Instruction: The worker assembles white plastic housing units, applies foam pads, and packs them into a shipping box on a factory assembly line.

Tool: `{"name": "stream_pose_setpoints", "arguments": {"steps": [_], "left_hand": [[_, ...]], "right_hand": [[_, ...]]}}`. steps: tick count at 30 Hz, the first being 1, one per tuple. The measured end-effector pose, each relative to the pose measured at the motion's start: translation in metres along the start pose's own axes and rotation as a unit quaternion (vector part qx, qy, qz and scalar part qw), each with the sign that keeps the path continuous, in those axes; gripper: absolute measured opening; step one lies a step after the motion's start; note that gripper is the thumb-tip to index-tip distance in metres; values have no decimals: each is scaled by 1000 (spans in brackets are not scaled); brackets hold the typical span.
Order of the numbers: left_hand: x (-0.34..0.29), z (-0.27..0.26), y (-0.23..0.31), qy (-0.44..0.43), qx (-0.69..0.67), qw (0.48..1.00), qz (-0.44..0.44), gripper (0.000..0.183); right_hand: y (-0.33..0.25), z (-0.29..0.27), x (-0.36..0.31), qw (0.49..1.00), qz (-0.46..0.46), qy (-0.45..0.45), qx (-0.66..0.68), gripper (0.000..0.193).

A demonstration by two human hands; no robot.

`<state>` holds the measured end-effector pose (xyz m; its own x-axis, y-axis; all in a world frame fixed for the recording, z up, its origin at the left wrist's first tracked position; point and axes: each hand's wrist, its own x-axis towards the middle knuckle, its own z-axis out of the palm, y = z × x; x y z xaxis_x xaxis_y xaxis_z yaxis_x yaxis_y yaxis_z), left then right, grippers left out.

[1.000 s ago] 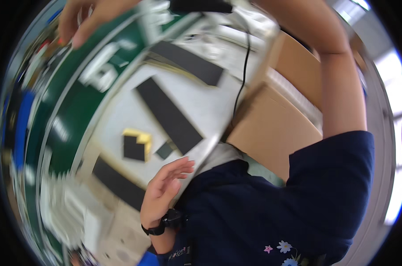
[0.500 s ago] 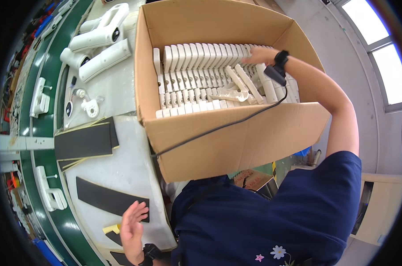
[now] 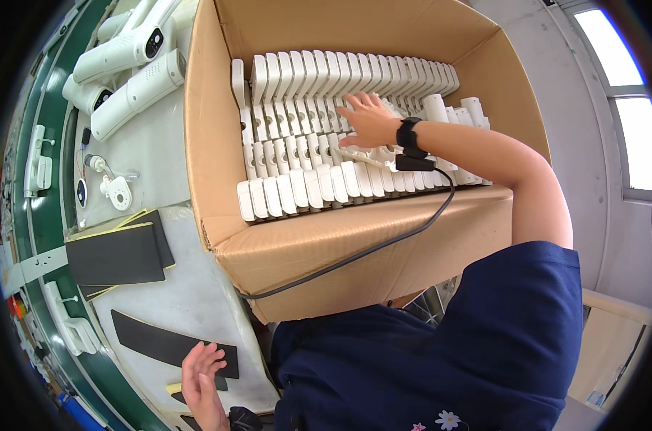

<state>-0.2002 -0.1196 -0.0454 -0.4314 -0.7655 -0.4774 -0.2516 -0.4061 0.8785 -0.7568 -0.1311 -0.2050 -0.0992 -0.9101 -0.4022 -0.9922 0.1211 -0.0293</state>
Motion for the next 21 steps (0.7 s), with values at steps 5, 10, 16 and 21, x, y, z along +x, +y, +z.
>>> {"name": "stream_pose_setpoints", "arguments": {"steps": [5, 10, 16, 21], "left_hand": [[6, 2, 3, -21, 0, 1000, 5, 50], [11, 4, -1, 2, -15, 1000, -7, 49], [14, 5, -5, -2, -33, 999, -14, 47], [11, 2, -11, 21, -50, 998, -22, 45]], "right_hand": [[-4, -5, 0, 979, 151, -115, -79, 105], [-36, 2, -13, 972, 88, -219, -12, 97], [-20, 7, -38, 973, 70, -187, -114, 95], [17, 20, -49, 956, 180, -25, -232, 112]]}}
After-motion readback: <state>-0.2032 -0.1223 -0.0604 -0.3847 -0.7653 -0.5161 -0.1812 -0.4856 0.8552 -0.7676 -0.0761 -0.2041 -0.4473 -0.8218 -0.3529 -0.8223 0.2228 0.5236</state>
